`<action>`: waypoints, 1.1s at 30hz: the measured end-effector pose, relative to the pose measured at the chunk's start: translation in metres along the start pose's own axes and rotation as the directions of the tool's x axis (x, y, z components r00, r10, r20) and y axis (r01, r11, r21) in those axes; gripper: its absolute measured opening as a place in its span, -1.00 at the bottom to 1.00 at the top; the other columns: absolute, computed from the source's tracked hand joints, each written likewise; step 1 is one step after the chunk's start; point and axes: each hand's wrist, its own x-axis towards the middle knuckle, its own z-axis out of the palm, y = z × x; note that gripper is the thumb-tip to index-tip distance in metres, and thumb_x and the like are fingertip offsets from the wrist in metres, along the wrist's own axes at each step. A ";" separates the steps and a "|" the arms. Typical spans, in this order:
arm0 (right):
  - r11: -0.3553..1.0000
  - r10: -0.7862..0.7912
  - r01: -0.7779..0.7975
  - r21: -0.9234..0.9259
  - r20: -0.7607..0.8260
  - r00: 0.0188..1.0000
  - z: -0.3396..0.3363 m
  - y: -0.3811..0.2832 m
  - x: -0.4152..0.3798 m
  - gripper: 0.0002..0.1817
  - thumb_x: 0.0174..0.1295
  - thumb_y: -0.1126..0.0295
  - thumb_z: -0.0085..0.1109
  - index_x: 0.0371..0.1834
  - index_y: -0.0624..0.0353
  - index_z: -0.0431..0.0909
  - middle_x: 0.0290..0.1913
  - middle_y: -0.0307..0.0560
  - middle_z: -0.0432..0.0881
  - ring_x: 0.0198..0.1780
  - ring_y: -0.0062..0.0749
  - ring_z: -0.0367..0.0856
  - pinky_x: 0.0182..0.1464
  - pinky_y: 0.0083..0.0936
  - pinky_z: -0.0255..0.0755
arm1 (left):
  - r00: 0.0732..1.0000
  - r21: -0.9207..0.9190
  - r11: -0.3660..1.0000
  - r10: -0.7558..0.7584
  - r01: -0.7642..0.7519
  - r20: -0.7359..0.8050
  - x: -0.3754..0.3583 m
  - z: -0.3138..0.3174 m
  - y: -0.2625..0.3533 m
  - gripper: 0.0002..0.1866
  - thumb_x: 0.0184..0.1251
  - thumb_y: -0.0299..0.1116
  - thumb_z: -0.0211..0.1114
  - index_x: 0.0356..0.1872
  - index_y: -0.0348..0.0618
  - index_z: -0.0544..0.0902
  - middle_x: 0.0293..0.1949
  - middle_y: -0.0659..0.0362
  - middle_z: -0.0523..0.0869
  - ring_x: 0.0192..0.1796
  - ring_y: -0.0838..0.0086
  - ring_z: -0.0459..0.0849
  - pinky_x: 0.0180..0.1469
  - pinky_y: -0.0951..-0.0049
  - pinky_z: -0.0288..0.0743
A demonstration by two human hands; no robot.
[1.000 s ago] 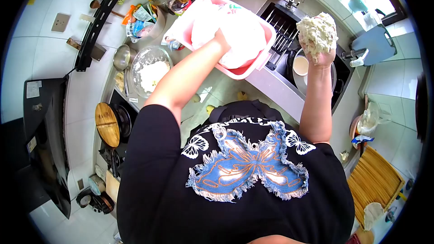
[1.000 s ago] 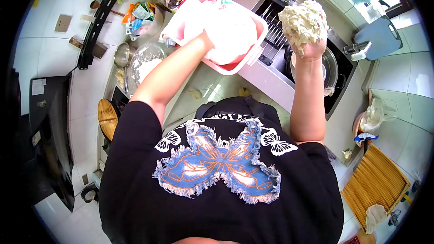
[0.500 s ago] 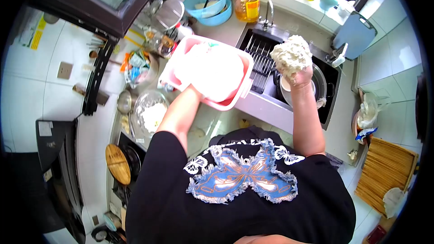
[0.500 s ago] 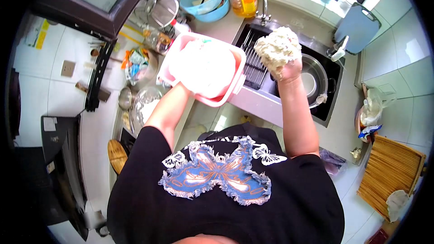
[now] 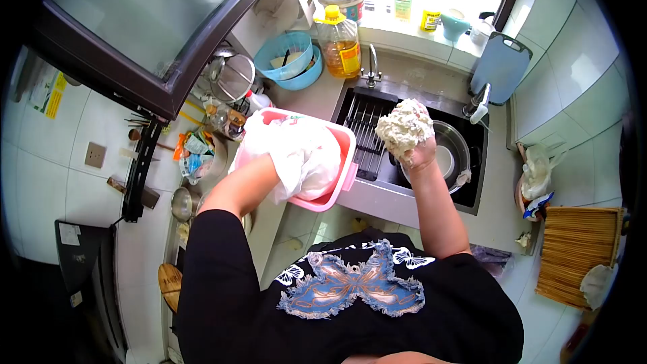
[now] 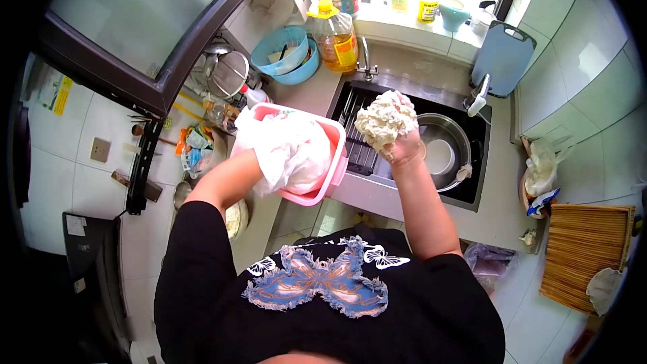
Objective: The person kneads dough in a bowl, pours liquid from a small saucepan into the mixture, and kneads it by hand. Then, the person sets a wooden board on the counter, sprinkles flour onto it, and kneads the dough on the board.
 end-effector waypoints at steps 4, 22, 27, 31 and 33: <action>0.996 -0.051 0.042 -0.079 -0.109 0.993 0.003 -0.003 -0.001 -0.63 0.36 0.11 -0.15 -0.22 0.11 0.60 -0.23 -0.03 0.69 -0.15 -0.11 0.67 0.02 -0.09 0.53 | 0.995 0.017 0.997 -0.073 0.075 -0.069 -0.023 -0.025 -0.027 -0.64 0.19 -0.26 0.23 0.02 -0.09 0.57 0.03 0.09 0.61 0.03 0.28 0.60 -0.08 0.38 0.53; 0.976 0.157 -0.148 -0.162 0.042 0.987 -0.013 0.018 0.026 -0.57 0.41 0.14 -0.24 0.10 0.22 0.45 0.04 0.07 0.57 0.06 -0.01 0.55 0.13 -0.05 0.45 | 0.919 0.087 0.976 -0.156 0.199 -0.362 -0.151 -0.014 -0.056 -0.69 0.17 -0.27 0.21 -0.05 -0.07 0.61 -0.01 0.13 0.62 0.01 0.28 0.59 -0.14 0.36 0.55; 0.963 0.192 -0.186 -0.193 0.009 0.981 -0.020 0.033 0.036 -0.53 0.41 0.11 -0.29 0.12 0.22 0.44 0.06 0.08 0.56 0.08 0.03 0.54 0.10 0.02 0.46 | 0.899 0.100 0.970 -0.165 0.223 -0.406 -0.162 -0.007 -0.054 -0.70 0.17 -0.27 0.20 -0.07 -0.06 0.62 -0.02 0.14 0.63 0.01 0.28 0.59 -0.15 0.36 0.55; 0.951 0.226 -0.220 -0.217 0.001 0.974 -0.017 0.036 0.038 -0.55 0.40 0.13 -0.25 0.13 0.22 0.44 0.06 0.08 0.57 0.09 0.03 0.54 0.12 0.06 0.43 | 0.855 0.194 0.924 -0.205 0.330 -0.476 -0.216 -0.014 -0.066 -0.71 0.17 -0.27 0.20 -0.09 -0.06 0.62 -0.03 0.15 0.63 0.01 0.28 0.58 -0.17 0.35 0.56; 0.945 0.284 -0.271 -0.183 0.045 0.958 -0.023 0.040 0.045 -0.54 0.41 0.14 -0.28 0.16 0.21 0.43 0.09 0.09 0.55 0.11 0.06 0.51 0.16 0.09 0.38 | 0.837 0.279 0.890 -0.175 0.360 -0.519 -0.246 -0.019 -0.060 -0.72 0.17 -0.27 0.20 -0.10 -0.06 0.63 -0.04 0.16 0.64 0.00 0.28 0.58 -0.17 0.35 0.56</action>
